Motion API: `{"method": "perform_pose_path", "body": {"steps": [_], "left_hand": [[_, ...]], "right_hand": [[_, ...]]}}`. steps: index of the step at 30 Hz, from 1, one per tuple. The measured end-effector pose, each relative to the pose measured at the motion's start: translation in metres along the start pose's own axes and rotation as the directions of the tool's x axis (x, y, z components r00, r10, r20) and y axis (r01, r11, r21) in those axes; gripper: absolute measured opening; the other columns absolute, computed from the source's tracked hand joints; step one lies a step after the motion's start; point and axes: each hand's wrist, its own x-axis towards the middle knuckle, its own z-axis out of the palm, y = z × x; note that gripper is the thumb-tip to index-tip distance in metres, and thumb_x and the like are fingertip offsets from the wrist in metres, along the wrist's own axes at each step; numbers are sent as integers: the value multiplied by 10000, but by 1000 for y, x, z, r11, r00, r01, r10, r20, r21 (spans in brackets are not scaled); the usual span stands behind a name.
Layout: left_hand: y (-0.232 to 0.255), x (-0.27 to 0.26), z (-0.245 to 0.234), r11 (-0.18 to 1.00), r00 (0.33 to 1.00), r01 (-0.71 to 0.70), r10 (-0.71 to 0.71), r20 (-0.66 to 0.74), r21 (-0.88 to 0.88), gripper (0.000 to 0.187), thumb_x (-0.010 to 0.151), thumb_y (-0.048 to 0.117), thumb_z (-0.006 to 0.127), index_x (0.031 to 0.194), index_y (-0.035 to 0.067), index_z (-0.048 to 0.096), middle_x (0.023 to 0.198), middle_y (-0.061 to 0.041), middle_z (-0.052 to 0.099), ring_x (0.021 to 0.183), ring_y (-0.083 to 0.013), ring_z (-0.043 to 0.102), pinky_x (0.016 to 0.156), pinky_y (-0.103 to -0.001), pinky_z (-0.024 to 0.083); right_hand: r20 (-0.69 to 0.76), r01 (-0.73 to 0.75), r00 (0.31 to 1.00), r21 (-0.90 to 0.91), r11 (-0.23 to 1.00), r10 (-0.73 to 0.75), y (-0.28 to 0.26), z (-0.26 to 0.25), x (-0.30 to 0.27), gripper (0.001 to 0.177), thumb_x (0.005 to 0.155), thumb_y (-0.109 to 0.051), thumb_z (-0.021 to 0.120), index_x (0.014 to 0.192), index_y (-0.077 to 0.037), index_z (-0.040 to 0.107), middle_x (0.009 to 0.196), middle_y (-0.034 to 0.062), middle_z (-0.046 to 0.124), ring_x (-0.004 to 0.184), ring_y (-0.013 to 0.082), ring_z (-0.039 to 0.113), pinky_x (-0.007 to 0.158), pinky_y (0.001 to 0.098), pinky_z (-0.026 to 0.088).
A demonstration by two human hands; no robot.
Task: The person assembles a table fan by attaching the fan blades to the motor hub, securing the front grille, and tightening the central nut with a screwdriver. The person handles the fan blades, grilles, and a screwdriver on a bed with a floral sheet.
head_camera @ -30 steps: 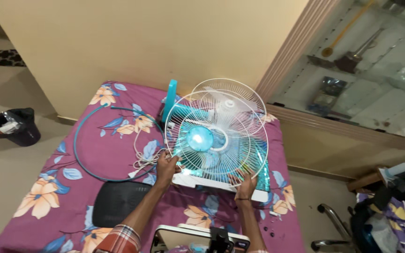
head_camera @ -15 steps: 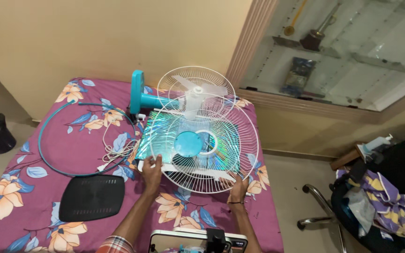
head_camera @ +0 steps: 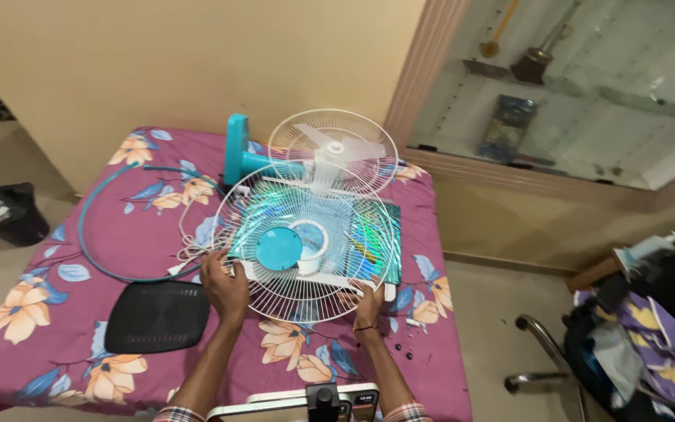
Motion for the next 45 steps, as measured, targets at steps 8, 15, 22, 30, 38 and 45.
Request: {"method": "perform_pose_path", "body": {"steps": [8, 15, 22, 30, 38, 45], "left_hand": [[4, 21, 20, 991, 976, -131, 128, 176, 6, 291, 849, 99, 707, 1135, 56, 684, 1212, -164, 677, 1276, -423, 543, 1092, -507, 410], [-5, 12, 78, 995, 782, -93, 45, 622, 45, 474, 849, 262, 730, 1270, 81, 608, 1280, -172, 628, 1312, -382, 518, 1093, -529, 441], [-23, -2, 120, 898, 617, -352, 12, 787, 263, 687, 799, 295, 779, 1381, 67, 493, 1480, -235, 461, 1440, -443, 344, 1075, -625, 399], [-47, -14, 116, 860, 661, -479, 219, 718, 178, 487, 861, 123, 662, 1334, 107, 549, 1476, -241, 493, 1389, -443, 449, 1045, -578, 430], [-20, -6, 89, 831, 669, -529, 284, 687, 172, 543, 871, -1, 586, 1387, 167, 602, 1459, -172, 560, 1386, -411, 468, 1113, -633, 364], [24, 12, 48, 954, 825, -283, 293, 483, -95, 411, 933, -23, 552, 1276, 153, 696, 1311, -153, 698, 1240, -355, 663, 1030, -447, 563]], "right_hand": [[-37, -9, 999, 13, 1000, 9, 36, -3, 25, 484, 951, -51, 416, 1422, -107, 318, 1106, 291, 690, 612, 406, 718, 469, 419, 593], [-45, -48, 998, -29, 998, 46, 32, -6, 18, 364, 1061, -242, 422, 1399, -151, 323, 1153, 260, 659, 685, 415, 730, 515, 443, 606], [-48, -127, 992, -215, 968, 120, 12, -8, 13, 424, 1026, -291, 541, 1377, -129, 368, 1114, 219, 687, 758, 313, 746, 537, 397, 597], [11, 58, 998, -433, 900, -59, -7, -31, 20, 627, 928, -331, 665, 1423, -42, 411, 1060, 197, 653, 812, 241, 732, 634, 363, 549], [28, 314, 868, -806, 503, -496, -20, -22, 18, 627, 887, -254, 726, 1405, -11, 468, 1274, 193, 601, 1185, 341, 577, 994, 466, 478], [172, 414, 829, -829, 377, -532, -37, 21, -2, 580, 867, -193, 722, 1386, -50, 508, 1345, 222, 526, 1283, 403, 496, 1085, 497, 402]]}}
